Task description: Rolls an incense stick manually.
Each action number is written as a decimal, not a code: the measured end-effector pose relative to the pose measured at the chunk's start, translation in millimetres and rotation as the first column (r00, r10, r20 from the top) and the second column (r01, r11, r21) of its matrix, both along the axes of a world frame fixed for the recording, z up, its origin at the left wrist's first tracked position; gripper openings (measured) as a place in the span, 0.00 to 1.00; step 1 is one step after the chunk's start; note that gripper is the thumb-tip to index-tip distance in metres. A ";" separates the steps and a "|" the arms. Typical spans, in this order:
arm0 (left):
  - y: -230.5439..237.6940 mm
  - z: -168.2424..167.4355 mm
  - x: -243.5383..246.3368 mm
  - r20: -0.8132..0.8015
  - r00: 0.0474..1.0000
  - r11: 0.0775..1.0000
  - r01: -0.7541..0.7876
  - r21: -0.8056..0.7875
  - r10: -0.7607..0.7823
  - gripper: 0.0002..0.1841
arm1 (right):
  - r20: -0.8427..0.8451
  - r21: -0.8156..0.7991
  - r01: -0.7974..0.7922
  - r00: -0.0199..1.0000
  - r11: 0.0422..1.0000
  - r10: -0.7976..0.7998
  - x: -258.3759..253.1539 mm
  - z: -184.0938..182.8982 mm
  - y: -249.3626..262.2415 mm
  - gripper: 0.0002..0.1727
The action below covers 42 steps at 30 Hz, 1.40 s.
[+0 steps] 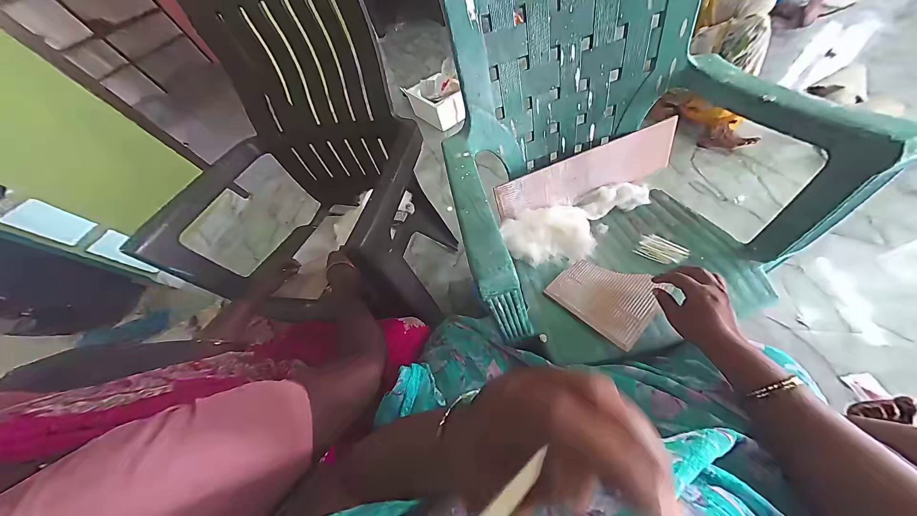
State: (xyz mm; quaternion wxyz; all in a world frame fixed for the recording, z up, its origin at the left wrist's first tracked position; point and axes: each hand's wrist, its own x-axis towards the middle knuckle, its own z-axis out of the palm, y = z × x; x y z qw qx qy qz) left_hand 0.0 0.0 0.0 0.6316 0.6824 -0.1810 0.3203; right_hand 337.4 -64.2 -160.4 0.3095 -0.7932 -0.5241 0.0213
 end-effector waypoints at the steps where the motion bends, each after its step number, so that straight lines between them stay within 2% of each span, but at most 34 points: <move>1: 13.8 -29.0 18.1 -0.028 0.999 0.999 -0.032 -0.021 0.031 0.18 | 0.024 -0.003 -0.035 0.999 0.999 0.035 3.0 3.8 9.2 0.11; 4: 38.3 -105.9 56.0 -0.243 0.967 0.987 -0.107 -0.121 0.075 0.17 | 0.068 -0.073 -0.065 0.995 0.995 0.070 11.6 21.5 46.2 0.12; 6: 45.5 -144.8 65.5 -0.437 0.897 0.981 -0.142 -0.132 0.071 0.17 | 0.121 -0.134 -0.065 0.989 0.989 0.082 26.4 19.4 76.7 0.12; 8: 49.9 -170.7 67.4 -0.589 0.806 0.979 -0.160 -0.129 0.054 0.18 | 0.166 -0.168 -0.072 0.981 0.983 0.101 45.9 11.1 106.9 0.13; 10: 53.9 -188.1 67.1 -0.643 0.766 0.974 -0.146 -0.173 0.000 0.18 | 0.172 -0.209 -0.061 0.980 0.976 0.098 62.4 3.3 132.3 0.15; 12: 58.9 -193.0 67.5 -0.645 0.762 0.970 -0.120 -0.213 -0.047 0.18 | 0.166 -0.283 -0.039 0.982 0.958 0.089 73.2 -0.5 152.9 0.16; 15: 64.0 -191.5 68.6 -0.653 0.753 0.972 -0.087 -0.219 -0.080 0.18 | 0.162 -0.298 -0.065 0.980 0.952 0.118 83.4 -8.3 170.7 0.15; 19: 68.3 -195.0 70.2 -0.641 0.759 0.980 -0.024 -0.198 -0.111 0.18 | 0.134 -0.269 -0.087 0.983 0.959 0.127 86.6 -15.8 178.5 0.10; 23: 72.3 -194.8 72.1 -0.636 0.752 0.961 -0.013 -0.277 -0.173 0.18 | 0.184 -0.215 -0.037 0.980 0.976 0.078 86.3 -18.2 180.4 0.08; 26: 74.0 -190.1 71.3 -0.655 0.726 0.944 -0.023 -0.329 -0.210 0.17 | 0.067 -0.153 0.014 0.998 0.988 -0.004 72.4 -5.8 180.0 0.11; 28: 74.8 -189.3 70.8 -0.658 0.721 0.945 -0.016 -0.328 -0.216 0.17 | -0.021 -0.152 -0.012 1.000 0.988 0.009 59.5 3.3 175.8 0.11; 31: 74.6 -191.0 71.3 -0.650 0.729 0.944 -0.017 -0.330 -0.214 0.17 | -0.095 -0.270 -0.197 0.980 0.943 0.177 35.3 16.2 162.5 0.11; 33: 74.5 -190.8 71.3 -0.653 0.728 0.947 -0.015 -0.322 -0.210 0.17 | -0.159 -0.378 -0.258 0.964 0.889 0.212 19.3 18.3 158.8 0.10; 35: 75.4 -190.1 71.6 -0.661 0.719 0.950 -0.004 -0.313 -0.214 0.18 | -0.151 -0.491 -0.218 0.975 0.843 0.164 7.7 18.0 160.8 0.12; 39: 76.4 -189.2 71.4 -0.661 0.717 0.949 0.005 -0.314 -0.222 0.18 | -0.037 -0.642 -0.063 0.998 0.764 0.051 -9.8 18.5 173.1 0.27; 42: 77.0 -189.3 70.3 -0.661 0.719 0.954 0.008 -0.298 -0.212 0.18 | -0.045 -0.632 -0.070 0.998 0.772 0.054 -15.5 8.2 180.0 0.26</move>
